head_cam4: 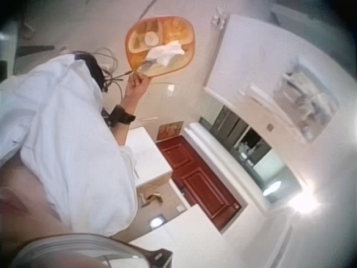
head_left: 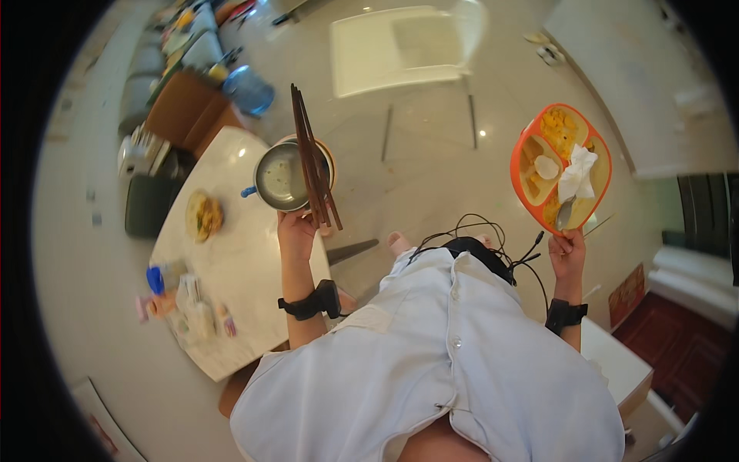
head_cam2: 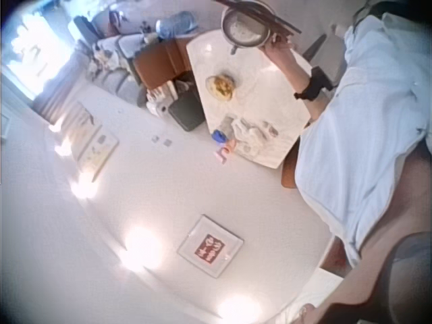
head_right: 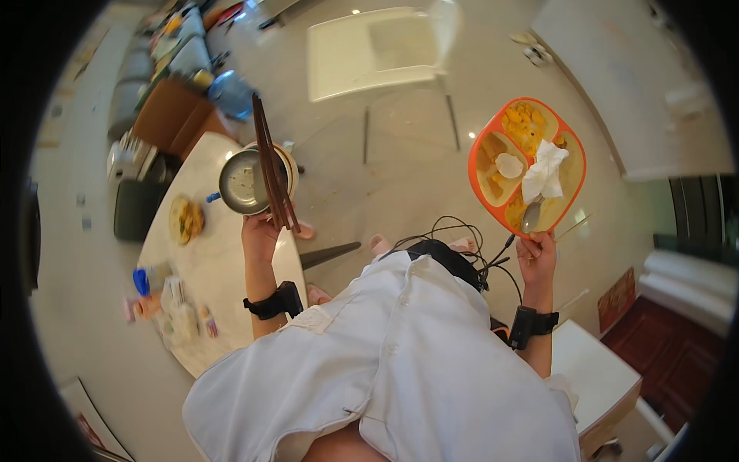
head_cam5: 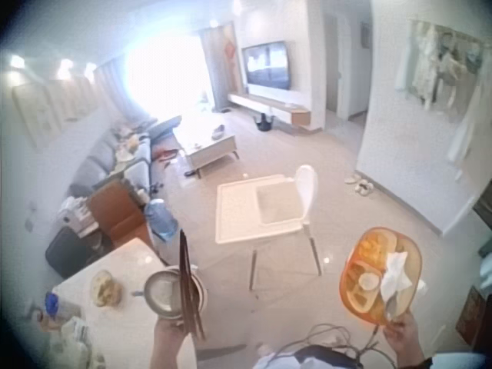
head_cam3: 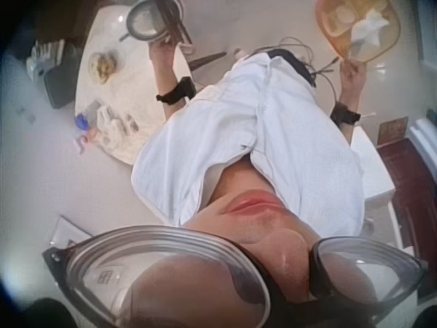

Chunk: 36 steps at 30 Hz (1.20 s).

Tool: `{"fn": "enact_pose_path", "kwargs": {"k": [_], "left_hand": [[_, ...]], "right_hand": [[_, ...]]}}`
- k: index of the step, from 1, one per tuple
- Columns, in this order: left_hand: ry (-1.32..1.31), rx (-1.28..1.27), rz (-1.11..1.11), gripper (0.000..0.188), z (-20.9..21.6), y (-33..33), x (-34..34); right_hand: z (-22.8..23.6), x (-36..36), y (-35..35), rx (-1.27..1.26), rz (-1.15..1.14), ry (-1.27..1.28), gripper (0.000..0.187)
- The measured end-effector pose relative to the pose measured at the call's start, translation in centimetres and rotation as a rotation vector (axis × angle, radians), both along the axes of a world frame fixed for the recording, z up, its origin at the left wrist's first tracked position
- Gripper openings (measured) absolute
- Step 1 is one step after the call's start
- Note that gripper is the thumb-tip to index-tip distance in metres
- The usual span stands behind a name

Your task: The recorder cleans the table and the baby chair after a meal.

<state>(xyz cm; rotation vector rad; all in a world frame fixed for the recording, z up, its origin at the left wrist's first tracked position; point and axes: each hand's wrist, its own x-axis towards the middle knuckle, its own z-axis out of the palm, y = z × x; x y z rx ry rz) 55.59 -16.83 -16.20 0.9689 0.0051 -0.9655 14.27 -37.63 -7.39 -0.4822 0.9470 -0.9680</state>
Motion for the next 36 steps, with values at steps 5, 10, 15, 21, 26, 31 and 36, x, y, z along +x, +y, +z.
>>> {"fn": "enact_pose_path", "kwargs": {"k": [5, 10, 15, 21, 26, 31, 36], "left_hand": [[0.06, -0.015, -0.165, 0.045, 1.4, -4.9, 1.4], [0.184, -0.059, -0.288, 0.039, -0.1, -10.1, 4.5], [0.185, -0.079, -0.437, 0.04, -0.8, -16.4, 10.4], [0.16, -0.019, -0.641, 0.04, -3.6, -23.9, 10.5], [0.129, 0.037, -0.737, 0.042, -6.4, -29.4, 9.8], [0.25, 0.065, -0.785, 0.04, -9.7, -33.9, 7.7], [0.245, 0.078, -0.876, 0.045, -9.9, -38.5, 5.6]], "right_hand": [[-2.0, -1.1, -1.3, 0.019, -0.096, 0.011, 0.027], [-1.9, 1.0, -1.7, 0.061, -0.259, 0.114, 0.028], [-2.3, 5.1, -0.9, -0.011, -0.389, 0.084, 0.029], [-3.7, 5.9, -1.8, 0.07, -0.644, 0.118, 0.014], [-6.3, 4.6, -2.8, 0.137, -0.756, 0.089, 0.014], [-8.6, 2.7, -2.3, 0.167, -0.837, 0.023, 0.029], [-8.8, 3.4, -3.5, 0.115, -0.873, 0.009, 0.023]]}}
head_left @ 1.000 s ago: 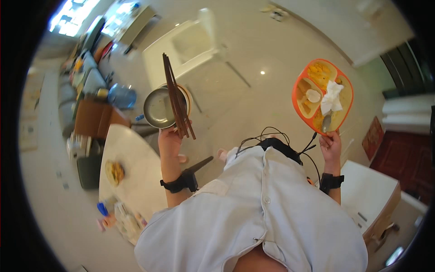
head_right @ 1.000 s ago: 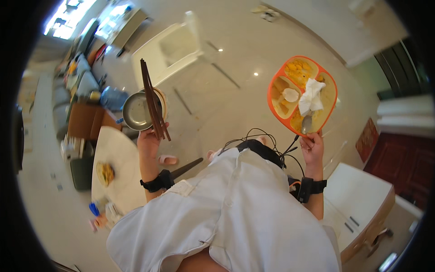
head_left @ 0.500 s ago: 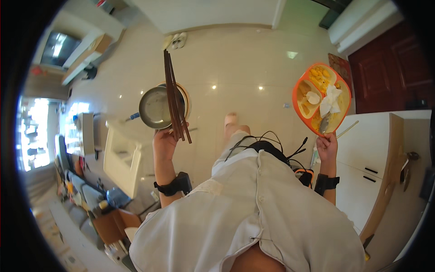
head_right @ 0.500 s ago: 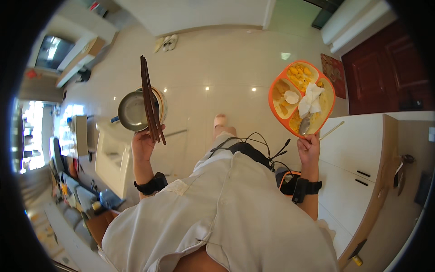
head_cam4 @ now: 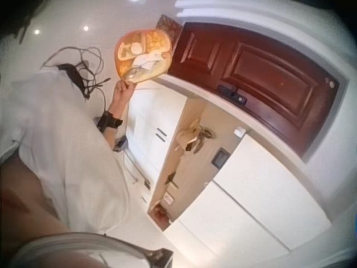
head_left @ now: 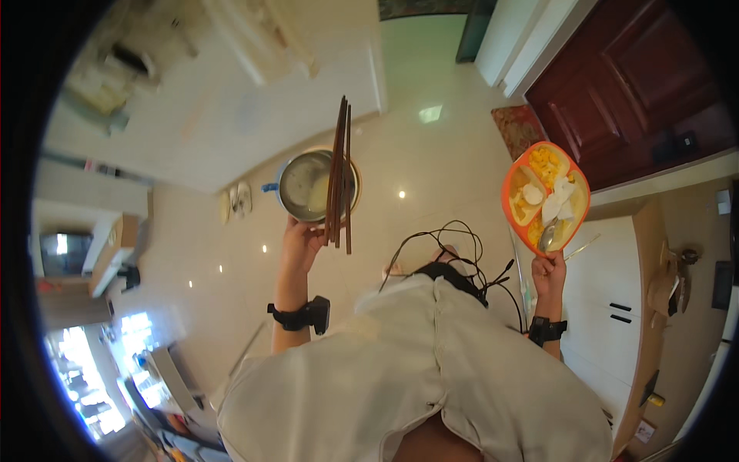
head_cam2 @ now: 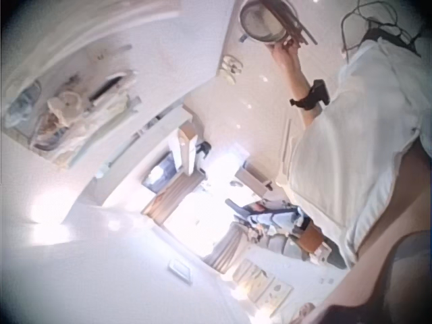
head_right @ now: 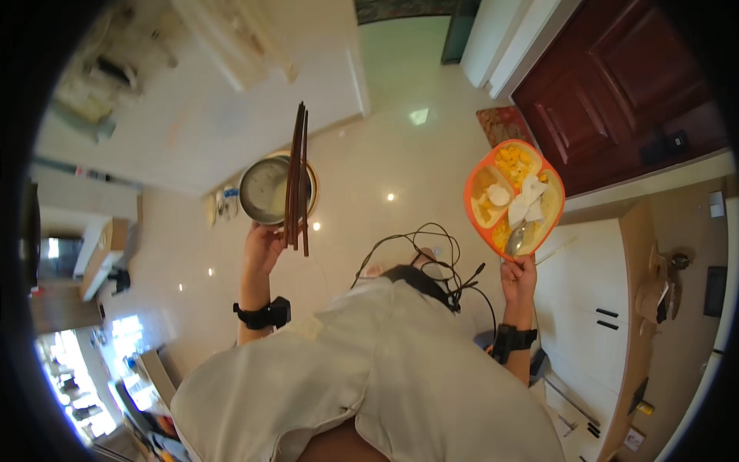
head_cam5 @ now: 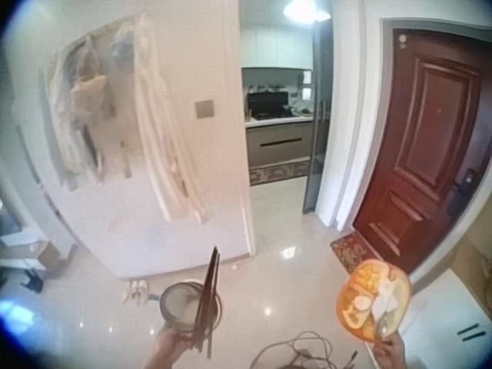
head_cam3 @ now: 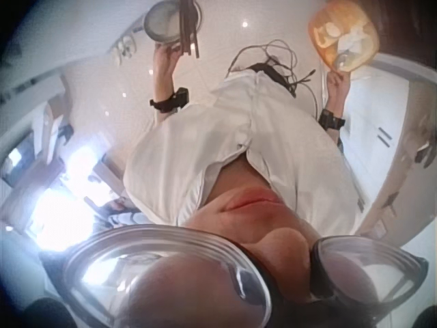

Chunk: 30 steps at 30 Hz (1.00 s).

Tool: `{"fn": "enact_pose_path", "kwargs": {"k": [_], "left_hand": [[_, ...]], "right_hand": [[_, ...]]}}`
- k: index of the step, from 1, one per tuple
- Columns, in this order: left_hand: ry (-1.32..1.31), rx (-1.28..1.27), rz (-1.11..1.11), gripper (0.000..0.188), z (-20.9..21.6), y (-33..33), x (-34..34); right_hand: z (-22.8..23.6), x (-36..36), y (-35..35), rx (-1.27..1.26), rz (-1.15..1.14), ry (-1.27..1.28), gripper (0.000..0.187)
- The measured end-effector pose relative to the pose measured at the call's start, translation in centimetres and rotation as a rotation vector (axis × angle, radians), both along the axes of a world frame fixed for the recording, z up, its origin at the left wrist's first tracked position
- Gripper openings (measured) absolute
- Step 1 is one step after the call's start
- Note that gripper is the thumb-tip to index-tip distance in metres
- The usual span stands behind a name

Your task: The recorder cleans the table and the baby chair after a meal.

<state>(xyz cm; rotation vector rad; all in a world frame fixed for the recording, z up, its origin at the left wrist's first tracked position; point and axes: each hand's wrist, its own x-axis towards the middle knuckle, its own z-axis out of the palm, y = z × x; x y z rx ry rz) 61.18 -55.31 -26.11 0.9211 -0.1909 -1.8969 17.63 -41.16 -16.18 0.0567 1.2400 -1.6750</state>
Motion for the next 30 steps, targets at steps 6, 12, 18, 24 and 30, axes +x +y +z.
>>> {"fn": "enact_pose_path", "kwargs": {"k": [6, 12, 18, 24, 30], "left_hand": [[0.024, 0.001, -0.153, 0.049, 0.1, -2.1, -4.6], [0.187, 0.011, -0.195, 0.054, -0.7, -6.8, -4.8], [0.248, 0.094, -0.236, 0.054, 0.4, -0.4, -10.5], [0.3, -0.004, -0.345, 0.053, 4.2, -2.3, -10.1], [0.243, -0.07, -0.348, 0.061, 10.7, -3.3, -7.4]], "right_hand": [[-0.2, -1.5, 0.1, 0.097, -0.078, 0.019, 0.028], [1.5, 1.7, -7.4, 0.18, 0.059, 0.154, 0.038], [0.6, -3.2, -1.6, 0.193, 0.164, 0.065, 0.041], [3.3, 0.1, -1.9, 0.098, 0.25, 0.025, 0.042], [5.7, 4.8, -1.9, 0.115, 0.201, -0.056, 0.045]]}}
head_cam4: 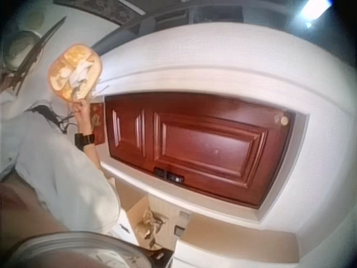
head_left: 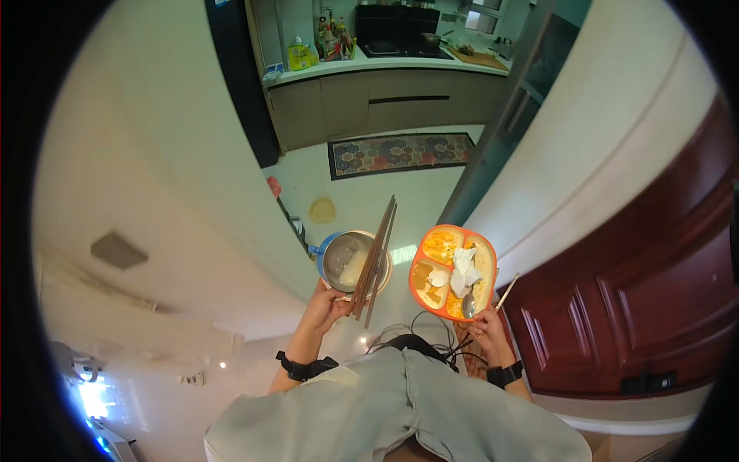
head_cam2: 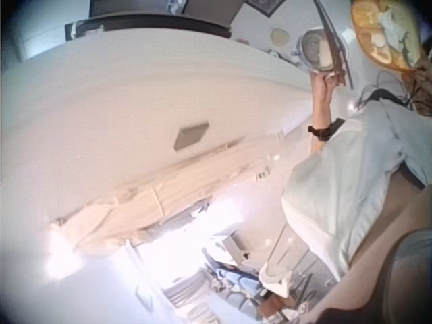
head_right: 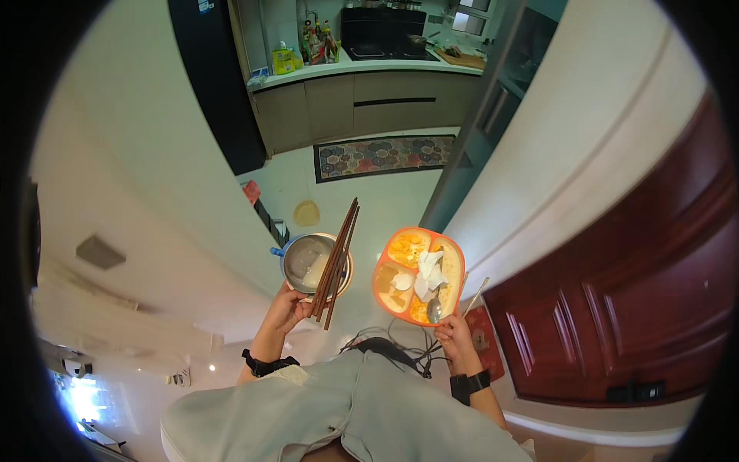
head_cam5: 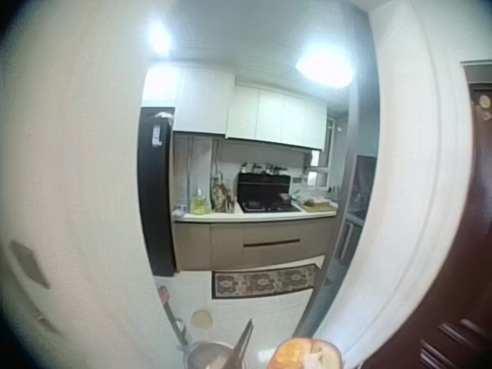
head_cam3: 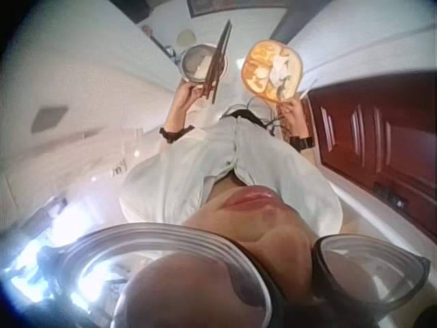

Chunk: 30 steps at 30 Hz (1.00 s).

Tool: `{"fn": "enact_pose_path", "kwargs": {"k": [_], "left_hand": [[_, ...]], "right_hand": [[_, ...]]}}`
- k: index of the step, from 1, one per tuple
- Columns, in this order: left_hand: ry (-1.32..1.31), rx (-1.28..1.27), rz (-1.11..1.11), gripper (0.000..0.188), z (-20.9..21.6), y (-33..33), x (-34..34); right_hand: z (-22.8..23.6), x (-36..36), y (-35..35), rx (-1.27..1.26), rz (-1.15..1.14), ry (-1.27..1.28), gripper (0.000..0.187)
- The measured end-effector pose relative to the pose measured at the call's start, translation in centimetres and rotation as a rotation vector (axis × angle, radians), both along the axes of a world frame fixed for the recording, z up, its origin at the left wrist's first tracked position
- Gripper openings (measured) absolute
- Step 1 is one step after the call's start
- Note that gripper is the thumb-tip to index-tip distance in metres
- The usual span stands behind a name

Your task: The recorder cleans the table and the baby chair after a meal.

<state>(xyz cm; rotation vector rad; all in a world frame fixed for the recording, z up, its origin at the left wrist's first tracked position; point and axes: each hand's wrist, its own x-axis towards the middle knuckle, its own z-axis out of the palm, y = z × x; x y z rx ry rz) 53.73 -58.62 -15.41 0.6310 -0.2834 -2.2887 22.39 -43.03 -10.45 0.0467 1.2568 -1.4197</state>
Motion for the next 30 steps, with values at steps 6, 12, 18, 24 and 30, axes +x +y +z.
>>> {"fn": "enact_pose_path", "kwargs": {"k": [6, 12, 18, 24, 30], "left_hand": [[-0.097, -0.013, 0.087, 0.055, 2.6, -0.2, 1.7], [-0.217, 0.01, 0.193, 0.047, -1.4, -5.1, -0.8], [-0.224, 0.012, 0.238, 0.048, -3.9, -16.5, -1.2], [-0.293, -0.018, 0.236, 0.05, -5.4, -25.9, -7.0], [-0.248, -0.084, 0.085, 0.05, -8.4, -40.2, -13.2]], "right_hand": [[1.5, 1.0, -1.8, -0.04, 0.085, -0.063, 0.042], [-3.4, -3.5, -11.3, -0.07, 0.236, -0.073, 0.046], [-5.5, -5.4, -26.7, -0.07, 0.268, -0.108, 0.046], [-7.8, -12.3, -34.9, -0.168, 0.148, -0.16, 0.046], [-9.8, -17.6, -41.1, -0.264, -0.078, -0.122, 0.04]]}}
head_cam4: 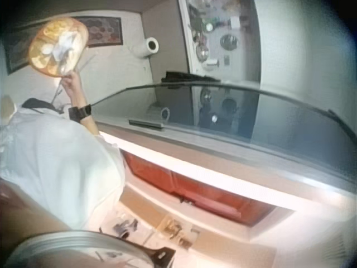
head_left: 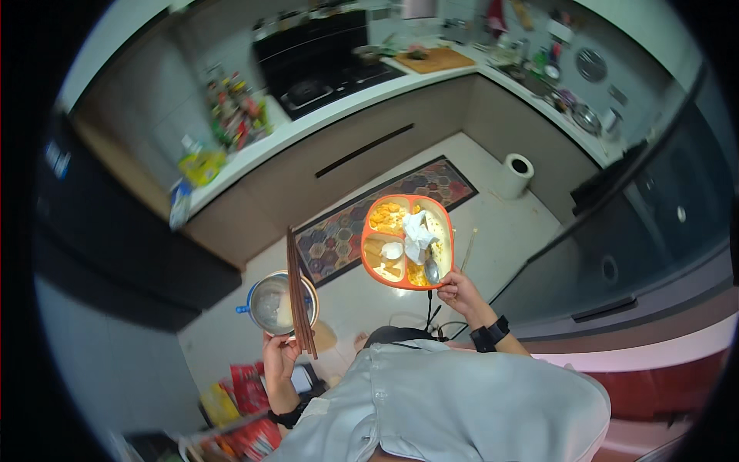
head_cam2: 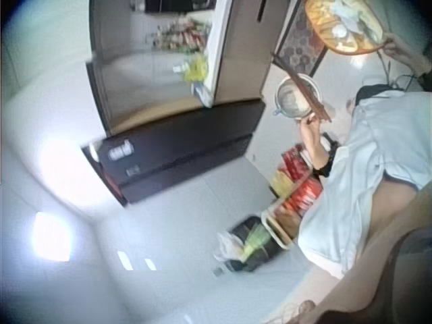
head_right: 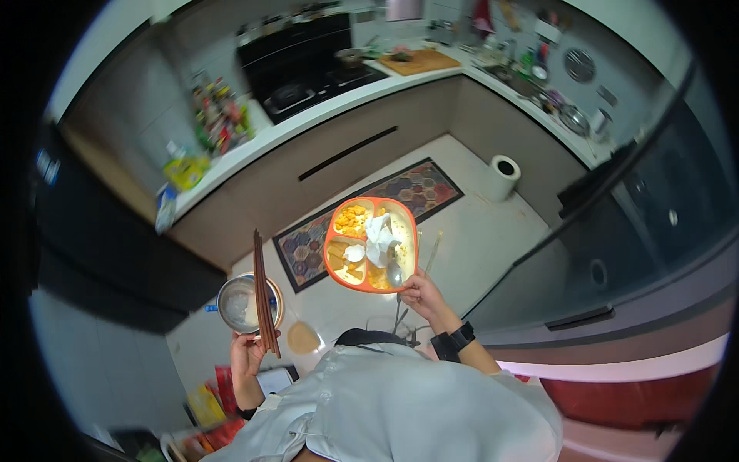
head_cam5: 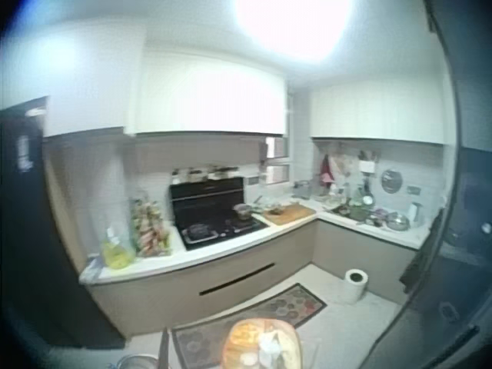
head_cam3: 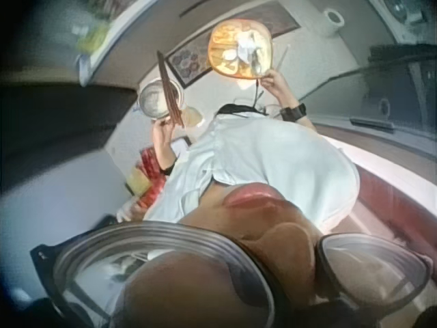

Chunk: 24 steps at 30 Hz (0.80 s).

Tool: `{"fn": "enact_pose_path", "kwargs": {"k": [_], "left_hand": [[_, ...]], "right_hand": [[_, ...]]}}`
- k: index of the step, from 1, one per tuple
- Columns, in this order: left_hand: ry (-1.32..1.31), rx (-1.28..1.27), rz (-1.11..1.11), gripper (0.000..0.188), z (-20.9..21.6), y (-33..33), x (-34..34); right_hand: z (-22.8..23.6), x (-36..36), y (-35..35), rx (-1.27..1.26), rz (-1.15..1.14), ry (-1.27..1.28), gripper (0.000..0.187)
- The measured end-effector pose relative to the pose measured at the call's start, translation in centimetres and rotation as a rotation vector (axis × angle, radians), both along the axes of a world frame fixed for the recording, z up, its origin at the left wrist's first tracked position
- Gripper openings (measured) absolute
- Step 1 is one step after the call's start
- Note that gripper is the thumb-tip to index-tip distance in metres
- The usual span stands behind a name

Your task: The recorder cleans the table and the baby chair after a meal.

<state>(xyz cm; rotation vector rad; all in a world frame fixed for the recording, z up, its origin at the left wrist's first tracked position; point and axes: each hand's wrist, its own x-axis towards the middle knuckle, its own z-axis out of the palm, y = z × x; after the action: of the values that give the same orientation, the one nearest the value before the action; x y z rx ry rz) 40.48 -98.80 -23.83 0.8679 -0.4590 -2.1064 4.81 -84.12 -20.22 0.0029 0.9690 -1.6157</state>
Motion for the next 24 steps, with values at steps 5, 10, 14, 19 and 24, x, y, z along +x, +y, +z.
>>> {"fn": "enact_pose_path", "kwargs": {"k": [5, 10, 14, 19, 24], "left_hand": [[-0.052, -0.087, -0.251, 0.053, 0.5, -10.4, -8.6], [-0.003, -0.133, -0.327, 0.053, 0.8, -17.4, -20.8], [0.04, -0.135, -0.381, 0.051, -1.4, -21.2, -30.8], [0.063, -0.142, -0.469, 0.051, -0.1, -25.5, -43.4], [0.064, -0.165, -0.516, 0.052, 2.0, -31.6, -55.3]], "right_hand": [[-2.9, -5.5, -2.8, -0.082, -0.186, -0.032, 0.043], [-2.1, -14.3, -4.6, -0.078, -0.347, -0.022, 0.04], [-1.3, -23.7, -6.0, -0.088, -0.439, 0.001, 0.039], [-0.5, -34.8, -7.8, -0.088, -0.519, -0.006, 0.039], [1.4, -44.6, -12.3, -0.058, -0.595, 0.054, 0.037]]}}
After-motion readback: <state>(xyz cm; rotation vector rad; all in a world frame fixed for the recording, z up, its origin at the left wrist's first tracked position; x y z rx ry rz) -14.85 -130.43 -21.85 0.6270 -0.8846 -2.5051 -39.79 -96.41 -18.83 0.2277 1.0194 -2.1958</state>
